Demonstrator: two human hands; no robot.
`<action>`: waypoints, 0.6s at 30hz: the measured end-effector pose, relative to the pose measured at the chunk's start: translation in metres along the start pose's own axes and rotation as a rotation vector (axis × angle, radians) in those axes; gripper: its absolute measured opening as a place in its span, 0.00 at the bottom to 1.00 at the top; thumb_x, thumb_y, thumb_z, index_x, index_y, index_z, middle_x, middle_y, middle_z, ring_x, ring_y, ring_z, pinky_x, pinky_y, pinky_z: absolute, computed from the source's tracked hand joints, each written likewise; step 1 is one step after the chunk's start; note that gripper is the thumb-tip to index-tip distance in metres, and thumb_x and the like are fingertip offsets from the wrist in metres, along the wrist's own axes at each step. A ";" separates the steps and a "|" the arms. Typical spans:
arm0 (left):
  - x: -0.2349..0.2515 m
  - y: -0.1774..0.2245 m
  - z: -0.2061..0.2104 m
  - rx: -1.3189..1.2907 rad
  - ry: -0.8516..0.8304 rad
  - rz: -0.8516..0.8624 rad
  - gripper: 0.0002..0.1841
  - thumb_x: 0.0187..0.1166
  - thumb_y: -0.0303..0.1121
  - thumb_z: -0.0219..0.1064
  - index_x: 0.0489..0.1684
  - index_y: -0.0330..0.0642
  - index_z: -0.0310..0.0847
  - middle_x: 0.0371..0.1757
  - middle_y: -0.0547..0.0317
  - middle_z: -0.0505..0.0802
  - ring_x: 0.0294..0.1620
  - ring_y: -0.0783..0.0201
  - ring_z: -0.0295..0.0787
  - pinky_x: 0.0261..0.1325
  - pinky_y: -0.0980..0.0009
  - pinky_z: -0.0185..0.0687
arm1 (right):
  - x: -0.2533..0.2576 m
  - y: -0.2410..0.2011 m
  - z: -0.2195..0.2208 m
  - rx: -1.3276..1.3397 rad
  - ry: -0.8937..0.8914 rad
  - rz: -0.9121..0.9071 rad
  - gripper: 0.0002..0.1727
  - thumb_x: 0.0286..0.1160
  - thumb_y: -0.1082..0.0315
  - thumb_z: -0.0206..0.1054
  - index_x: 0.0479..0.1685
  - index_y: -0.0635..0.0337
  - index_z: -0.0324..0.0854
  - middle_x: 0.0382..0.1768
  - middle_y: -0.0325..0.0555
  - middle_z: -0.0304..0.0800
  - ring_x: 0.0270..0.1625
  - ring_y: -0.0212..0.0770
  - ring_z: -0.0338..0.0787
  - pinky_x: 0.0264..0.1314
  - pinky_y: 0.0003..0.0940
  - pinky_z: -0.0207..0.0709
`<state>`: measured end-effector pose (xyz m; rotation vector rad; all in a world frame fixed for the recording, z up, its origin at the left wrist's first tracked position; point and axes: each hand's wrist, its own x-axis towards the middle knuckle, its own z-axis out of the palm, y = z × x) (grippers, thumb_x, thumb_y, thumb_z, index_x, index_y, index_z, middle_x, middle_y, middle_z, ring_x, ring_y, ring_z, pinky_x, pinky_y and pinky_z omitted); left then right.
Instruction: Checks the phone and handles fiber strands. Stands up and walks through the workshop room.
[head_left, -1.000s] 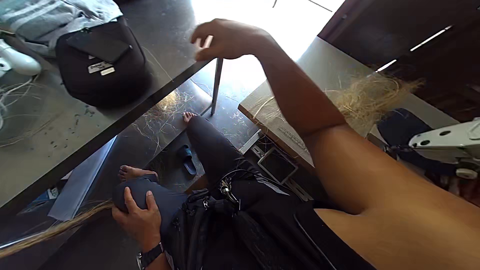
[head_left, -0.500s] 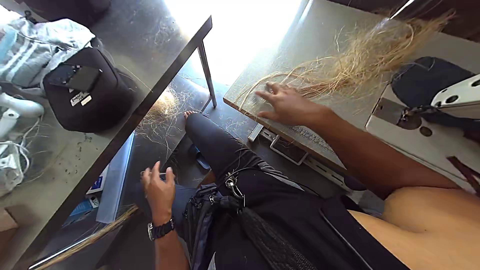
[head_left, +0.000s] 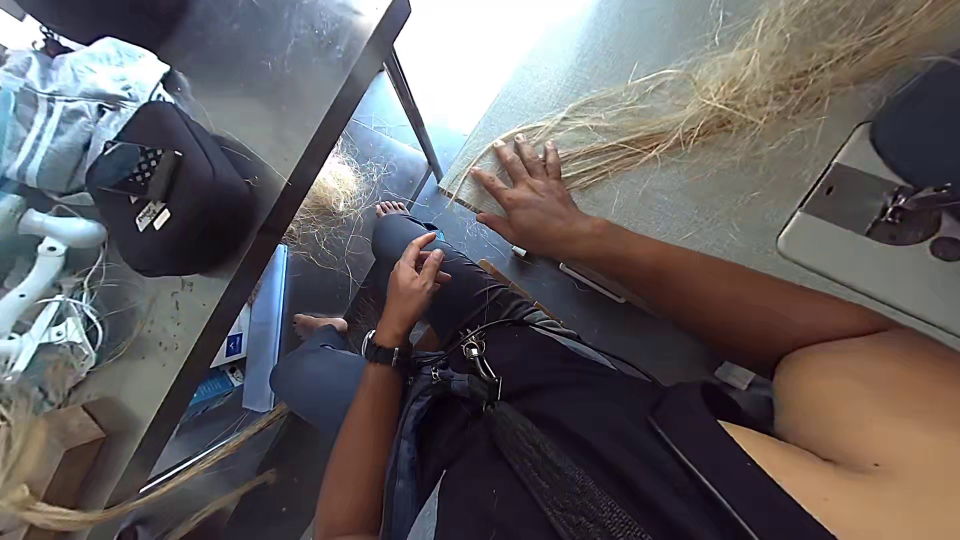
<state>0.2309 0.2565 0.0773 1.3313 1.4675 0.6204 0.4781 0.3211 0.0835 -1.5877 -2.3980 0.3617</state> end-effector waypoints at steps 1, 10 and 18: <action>0.005 0.001 0.005 -0.046 0.002 -0.011 0.21 0.94 0.41 0.54 0.81 0.47 0.72 0.53 0.49 0.94 0.40 0.55 0.97 0.42 0.60 0.96 | 0.001 0.002 0.001 0.005 0.011 -0.014 0.39 0.82 0.35 0.53 0.91 0.40 0.65 0.93 0.64 0.51 0.94 0.72 0.44 0.87 0.82 0.29; 0.006 0.012 0.015 -0.096 0.103 0.163 0.14 0.93 0.38 0.57 0.54 0.39 0.85 0.31 0.53 0.93 0.25 0.61 0.91 0.30 0.67 0.90 | 0.001 0.004 0.001 0.001 -0.002 -0.017 0.39 0.81 0.34 0.53 0.91 0.38 0.65 0.94 0.61 0.50 0.95 0.69 0.43 0.88 0.80 0.28; 0.010 -0.001 0.004 -0.163 0.188 0.207 0.12 0.92 0.36 0.57 0.51 0.40 0.85 0.31 0.55 0.92 0.26 0.62 0.91 0.32 0.67 0.91 | 0.001 0.003 0.001 0.196 0.264 -0.089 0.28 0.73 0.45 0.65 0.69 0.45 0.86 0.81 0.59 0.74 0.88 0.66 0.65 0.86 0.82 0.40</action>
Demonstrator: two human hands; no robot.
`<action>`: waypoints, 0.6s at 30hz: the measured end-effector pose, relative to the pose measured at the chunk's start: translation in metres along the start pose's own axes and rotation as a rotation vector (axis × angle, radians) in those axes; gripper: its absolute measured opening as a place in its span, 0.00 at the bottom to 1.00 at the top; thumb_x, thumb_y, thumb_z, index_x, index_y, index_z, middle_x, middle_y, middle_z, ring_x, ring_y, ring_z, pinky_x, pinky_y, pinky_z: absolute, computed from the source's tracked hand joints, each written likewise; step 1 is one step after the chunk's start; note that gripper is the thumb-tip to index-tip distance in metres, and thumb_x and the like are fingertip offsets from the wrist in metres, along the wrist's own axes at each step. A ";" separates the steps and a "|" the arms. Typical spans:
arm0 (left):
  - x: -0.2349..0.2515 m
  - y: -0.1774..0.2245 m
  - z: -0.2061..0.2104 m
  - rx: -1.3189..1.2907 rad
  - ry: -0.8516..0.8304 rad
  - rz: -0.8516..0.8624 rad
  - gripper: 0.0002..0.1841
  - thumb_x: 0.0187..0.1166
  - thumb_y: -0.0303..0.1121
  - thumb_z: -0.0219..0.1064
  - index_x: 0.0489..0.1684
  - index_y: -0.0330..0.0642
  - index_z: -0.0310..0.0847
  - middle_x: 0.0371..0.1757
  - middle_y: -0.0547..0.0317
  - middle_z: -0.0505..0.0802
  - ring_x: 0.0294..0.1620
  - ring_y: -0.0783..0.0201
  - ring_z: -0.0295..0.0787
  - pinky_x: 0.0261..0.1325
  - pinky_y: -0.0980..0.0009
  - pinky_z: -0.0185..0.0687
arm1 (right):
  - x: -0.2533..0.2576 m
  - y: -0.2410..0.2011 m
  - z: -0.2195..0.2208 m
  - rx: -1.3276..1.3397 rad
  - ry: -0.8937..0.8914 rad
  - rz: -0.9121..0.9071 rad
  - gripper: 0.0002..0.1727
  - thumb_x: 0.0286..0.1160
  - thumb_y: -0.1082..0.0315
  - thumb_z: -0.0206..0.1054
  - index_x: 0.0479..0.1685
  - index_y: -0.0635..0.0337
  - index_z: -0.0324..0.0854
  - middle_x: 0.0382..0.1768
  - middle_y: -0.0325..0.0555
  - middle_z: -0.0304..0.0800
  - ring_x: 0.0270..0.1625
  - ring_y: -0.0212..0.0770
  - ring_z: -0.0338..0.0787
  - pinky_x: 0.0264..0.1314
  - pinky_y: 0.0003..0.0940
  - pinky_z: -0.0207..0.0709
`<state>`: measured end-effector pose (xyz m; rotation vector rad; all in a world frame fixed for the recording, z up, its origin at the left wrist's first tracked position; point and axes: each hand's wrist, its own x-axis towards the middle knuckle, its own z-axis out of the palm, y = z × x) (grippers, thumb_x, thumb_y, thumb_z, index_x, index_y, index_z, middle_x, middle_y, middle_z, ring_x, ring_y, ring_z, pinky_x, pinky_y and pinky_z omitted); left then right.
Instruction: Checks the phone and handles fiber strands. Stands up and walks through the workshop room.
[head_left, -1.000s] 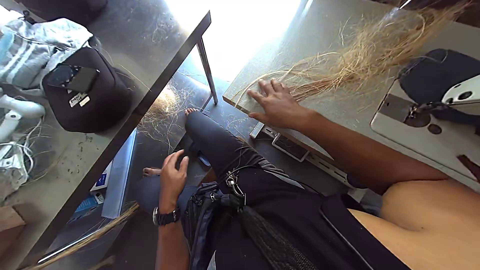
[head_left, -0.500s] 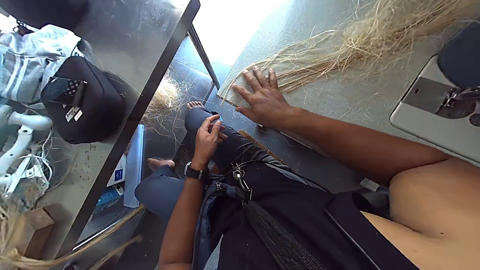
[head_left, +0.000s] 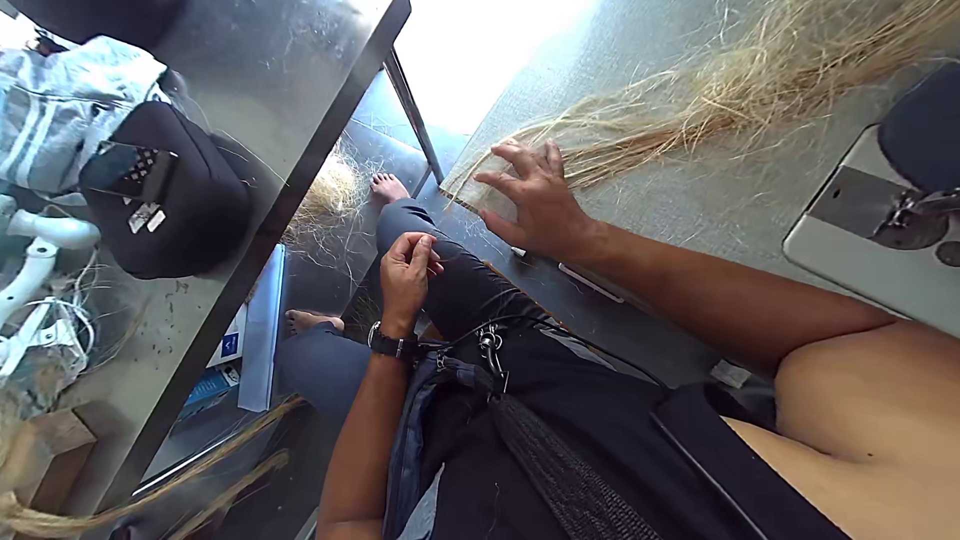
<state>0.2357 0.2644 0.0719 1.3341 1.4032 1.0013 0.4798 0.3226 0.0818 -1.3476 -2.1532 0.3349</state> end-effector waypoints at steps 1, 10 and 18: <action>-0.001 -0.002 0.001 -0.013 0.000 0.017 0.12 0.92 0.36 0.57 0.52 0.41 0.85 0.32 0.55 0.92 0.27 0.63 0.91 0.32 0.68 0.91 | -0.002 -0.002 -0.001 0.027 0.052 -0.025 0.24 0.74 0.48 0.65 0.65 0.46 0.88 0.79 0.57 0.77 0.87 0.64 0.67 0.87 0.80 0.41; -0.020 0.012 0.005 -0.009 -0.026 0.452 0.09 0.86 0.29 0.58 0.45 0.37 0.85 0.42 0.55 0.91 0.37 0.62 0.90 0.43 0.64 0.91 | -0.004 -0.007 0.001 0.185 0.116 -0.341 0.14 0.85 0.53 0.63 0.53 0.45 0.94 0.73 0.53 0.84 0.85 0.58 0.72 0.90 0.70 0.49; -0.023 -0.004 -0.009 0.021 0.325 0.301 0.11 0.92 0.31 0.54 0.53 0.38 0.83 0.37 0.57 0.91 0.31 0.63 0.91 0.35 0.66 0.92 | -0.002 -0.007 0.004 0.491 0.079 -0.170 0.11 0.82 0.63 0.67 0.45 0.56 0.94 0.55 0.44 0.93 0.63 0.40 0.88 0.74 0.45 0.78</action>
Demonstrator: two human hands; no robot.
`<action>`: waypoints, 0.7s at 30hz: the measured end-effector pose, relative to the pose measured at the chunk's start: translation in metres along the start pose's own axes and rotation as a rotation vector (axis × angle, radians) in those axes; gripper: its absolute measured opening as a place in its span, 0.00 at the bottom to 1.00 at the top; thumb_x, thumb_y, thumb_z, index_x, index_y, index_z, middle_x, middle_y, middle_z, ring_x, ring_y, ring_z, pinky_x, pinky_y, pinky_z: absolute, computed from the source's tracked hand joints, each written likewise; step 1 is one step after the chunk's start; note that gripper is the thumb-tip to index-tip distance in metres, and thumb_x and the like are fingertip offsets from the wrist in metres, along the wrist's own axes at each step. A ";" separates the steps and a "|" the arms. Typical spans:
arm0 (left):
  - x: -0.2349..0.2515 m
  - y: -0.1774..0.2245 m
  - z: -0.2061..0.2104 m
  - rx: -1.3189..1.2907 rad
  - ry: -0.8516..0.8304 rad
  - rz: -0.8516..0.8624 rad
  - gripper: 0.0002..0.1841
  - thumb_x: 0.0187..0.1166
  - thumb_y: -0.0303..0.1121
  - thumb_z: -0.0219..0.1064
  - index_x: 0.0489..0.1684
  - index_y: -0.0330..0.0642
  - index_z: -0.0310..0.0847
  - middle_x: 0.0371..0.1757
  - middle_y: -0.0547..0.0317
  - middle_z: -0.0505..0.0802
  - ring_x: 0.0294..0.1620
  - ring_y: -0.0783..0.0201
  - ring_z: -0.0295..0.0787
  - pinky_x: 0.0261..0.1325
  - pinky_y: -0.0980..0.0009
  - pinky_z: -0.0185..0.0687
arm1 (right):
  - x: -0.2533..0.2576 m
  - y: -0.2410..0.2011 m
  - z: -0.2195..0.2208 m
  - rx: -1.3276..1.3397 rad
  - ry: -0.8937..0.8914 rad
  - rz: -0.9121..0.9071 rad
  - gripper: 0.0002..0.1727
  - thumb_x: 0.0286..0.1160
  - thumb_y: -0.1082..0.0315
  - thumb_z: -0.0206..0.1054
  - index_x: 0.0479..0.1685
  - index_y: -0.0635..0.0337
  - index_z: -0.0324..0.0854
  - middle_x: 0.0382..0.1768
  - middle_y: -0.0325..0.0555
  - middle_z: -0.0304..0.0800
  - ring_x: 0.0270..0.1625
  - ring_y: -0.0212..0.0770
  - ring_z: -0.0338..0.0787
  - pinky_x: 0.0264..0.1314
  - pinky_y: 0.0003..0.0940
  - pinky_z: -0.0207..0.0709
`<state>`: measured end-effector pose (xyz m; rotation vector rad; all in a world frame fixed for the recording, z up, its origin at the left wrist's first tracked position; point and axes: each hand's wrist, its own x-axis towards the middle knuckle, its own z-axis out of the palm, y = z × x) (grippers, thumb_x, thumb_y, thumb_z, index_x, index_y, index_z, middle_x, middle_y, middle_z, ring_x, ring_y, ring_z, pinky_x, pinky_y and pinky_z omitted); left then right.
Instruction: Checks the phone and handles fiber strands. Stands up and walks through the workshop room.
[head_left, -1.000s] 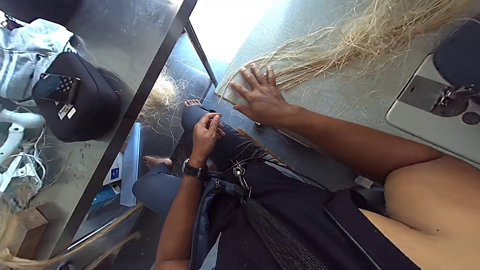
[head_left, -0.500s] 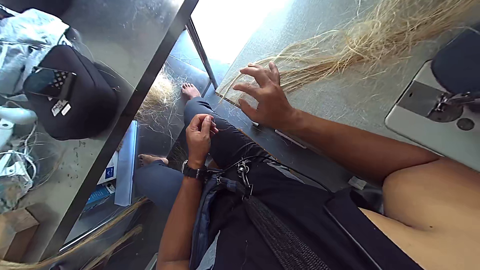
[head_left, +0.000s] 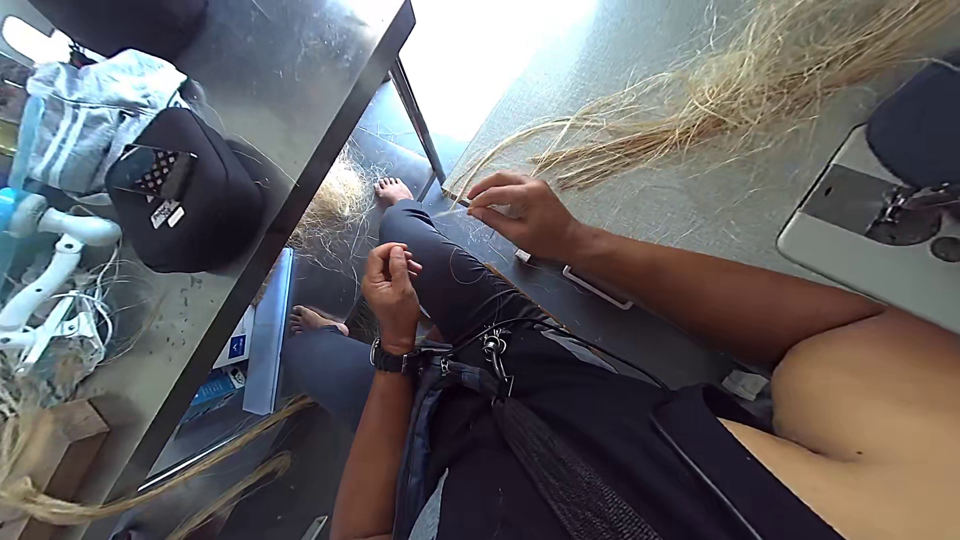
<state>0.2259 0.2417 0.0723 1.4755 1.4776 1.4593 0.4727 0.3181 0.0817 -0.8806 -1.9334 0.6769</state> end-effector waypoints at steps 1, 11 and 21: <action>0.000 -0.001 -0.001 0.005 0.024 -0.005 0.11 0.92 0.31 0.54 0.54 0.38 0.82 0.37 0.57 0.91 0.31 0.63 0.91 0.35 0.67 0.92 | 0.001 0.001 -0.001 0.052 0.016 0.050 0.10 0.82 0.64 0.68 0.45 0.58 0.94 0.53 0.44 0.94 0.59 0.37 0.90 0.68 0.39 0.83; 0.009 0.011 0.023 0.089 -0.178 0.060 0.15 0.94 0.37 0.54 0.56 0.40 0.85 0.40 0.60 0.91 0.33 0.68 0.89 0.36 0.71 0.89 | 0.008 0.002 -0.014 0.401 0.065 0.308 0.11 0.86 0.68 0.63 0.45 0.62 0.90 0.39 0.39 0.95 0.39 0.25 0.90 0.48 0.25 0.85; 0.036 0.029 0.024 0.323 -0.765 0.002 0.13 0.85 0.40 0.66 0.61 0.49 0.89 0.52 0.60 0.93 0.44 0.67 0.91 0.45 0.64 0.90 | 0.009 0.003 -0.014 0.428 0.047 0.333 0.10 0.87 0.68 0.62 0.43 0.62 0.88 0.37 0.40 0.94 0.39 0.26 0.90 0.48 0.25 0.84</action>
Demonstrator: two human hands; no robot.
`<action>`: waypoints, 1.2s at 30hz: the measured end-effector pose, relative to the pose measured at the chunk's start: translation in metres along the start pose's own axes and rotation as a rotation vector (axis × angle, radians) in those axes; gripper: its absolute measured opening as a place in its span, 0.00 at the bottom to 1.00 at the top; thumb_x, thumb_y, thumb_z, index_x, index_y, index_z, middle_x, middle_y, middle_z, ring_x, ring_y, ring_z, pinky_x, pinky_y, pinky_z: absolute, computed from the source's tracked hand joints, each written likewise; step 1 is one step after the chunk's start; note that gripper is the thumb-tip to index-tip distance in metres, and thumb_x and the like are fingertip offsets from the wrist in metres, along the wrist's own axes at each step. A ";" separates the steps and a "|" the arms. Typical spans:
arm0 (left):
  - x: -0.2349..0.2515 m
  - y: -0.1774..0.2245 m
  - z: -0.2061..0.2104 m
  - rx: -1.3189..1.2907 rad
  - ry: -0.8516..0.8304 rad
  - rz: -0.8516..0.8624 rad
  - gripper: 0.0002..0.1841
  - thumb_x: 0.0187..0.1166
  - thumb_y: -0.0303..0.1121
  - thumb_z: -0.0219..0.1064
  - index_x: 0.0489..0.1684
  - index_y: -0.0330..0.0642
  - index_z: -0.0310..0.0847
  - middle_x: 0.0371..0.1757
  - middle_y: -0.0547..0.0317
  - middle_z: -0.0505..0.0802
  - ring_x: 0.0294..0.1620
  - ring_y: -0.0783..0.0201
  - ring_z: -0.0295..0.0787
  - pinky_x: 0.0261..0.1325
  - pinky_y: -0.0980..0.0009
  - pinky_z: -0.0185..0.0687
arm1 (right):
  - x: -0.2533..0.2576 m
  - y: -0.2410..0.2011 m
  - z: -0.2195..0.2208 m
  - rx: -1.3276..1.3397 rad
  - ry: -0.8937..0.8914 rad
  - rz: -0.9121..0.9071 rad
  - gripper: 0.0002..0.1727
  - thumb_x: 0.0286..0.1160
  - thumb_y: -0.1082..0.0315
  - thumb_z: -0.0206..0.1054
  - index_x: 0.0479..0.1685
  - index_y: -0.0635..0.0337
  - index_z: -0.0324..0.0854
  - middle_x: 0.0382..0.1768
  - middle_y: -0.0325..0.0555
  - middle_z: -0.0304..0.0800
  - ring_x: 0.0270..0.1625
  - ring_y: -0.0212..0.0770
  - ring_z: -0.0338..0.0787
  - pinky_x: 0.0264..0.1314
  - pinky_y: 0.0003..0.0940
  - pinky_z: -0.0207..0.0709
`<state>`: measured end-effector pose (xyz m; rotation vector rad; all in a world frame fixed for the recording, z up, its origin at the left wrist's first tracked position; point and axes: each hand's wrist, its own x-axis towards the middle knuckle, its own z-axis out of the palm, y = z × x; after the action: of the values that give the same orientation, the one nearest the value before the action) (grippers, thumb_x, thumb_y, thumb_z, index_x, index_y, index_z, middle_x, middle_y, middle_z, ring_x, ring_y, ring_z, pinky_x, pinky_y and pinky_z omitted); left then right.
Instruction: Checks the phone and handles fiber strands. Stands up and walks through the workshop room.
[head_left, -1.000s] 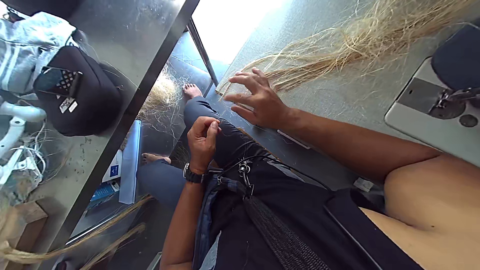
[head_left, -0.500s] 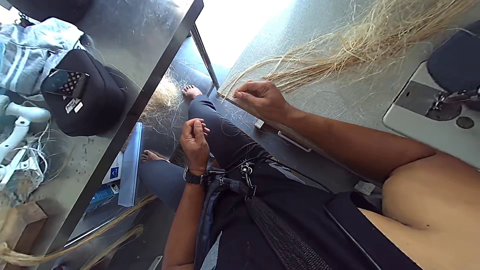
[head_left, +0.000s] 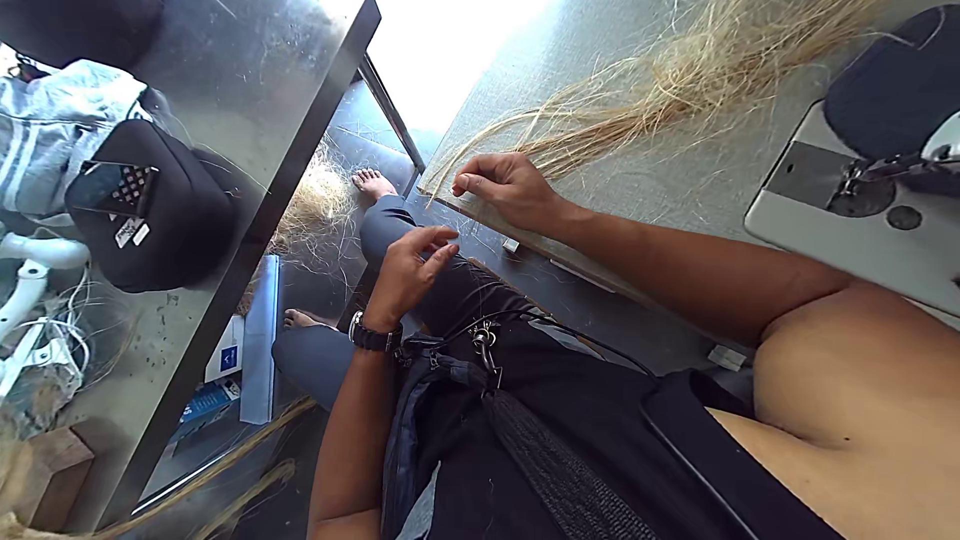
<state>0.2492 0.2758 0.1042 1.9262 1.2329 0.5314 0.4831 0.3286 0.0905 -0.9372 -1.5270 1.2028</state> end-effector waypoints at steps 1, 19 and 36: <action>-0.002 -0.007 0.006 0.000 0.016 -0.017 0.11 0.87 0.38 0.65 0.55 0.47 0.90 0.46 0.61 0.95 0.40 0.67 0.92 0.44 0.64 0.91 | 0.000 0.000 -0.001 -0.001 0.000 0.001 0.10 0.87 0.69 0.62 0.43 0.62 0.88 0.37 0.40 0.94 0.39 0.26 0.90 0.47 0.24 0.84; -0.007 0.035 0.020 0.196 -0.212 0.281 0.23 0.86 0.41 0.64 0.80 0.55 0.78 0.38 0.66 0.91 0.34 0.70 0.86 0.42 0.64 0.88 | 0.014 0.000 -0.009 0.286 0.102 0.064 0.12 0.89 0.72 0.57 0.44 0.68 0.85 0.36 0.47 0.94 0.43 0.36 0.93 0.53 0.33 0.87; -0.055 -0.005 -0.021 0.096 -0.030 0.117 0.11 0.88 0.39 0.62 0.46 0.47 0.90 0.37 0.69 0.93 0.35 0.76 0.89 0.41 0.74 0.89 | 0.020 -0.024 -0.026 0.315 0.155 0.057 0.17 0.93 0.65 0.50 0.57 0.68 0.82 0.47 0.51 0.94 0.49 0.44 0.95 0.59 0.43 0.89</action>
<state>0.2069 0.2357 0.1162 2.0895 1.1509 0.5092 0.5028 0.3482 0.1198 -0.8458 -1.1548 1.3326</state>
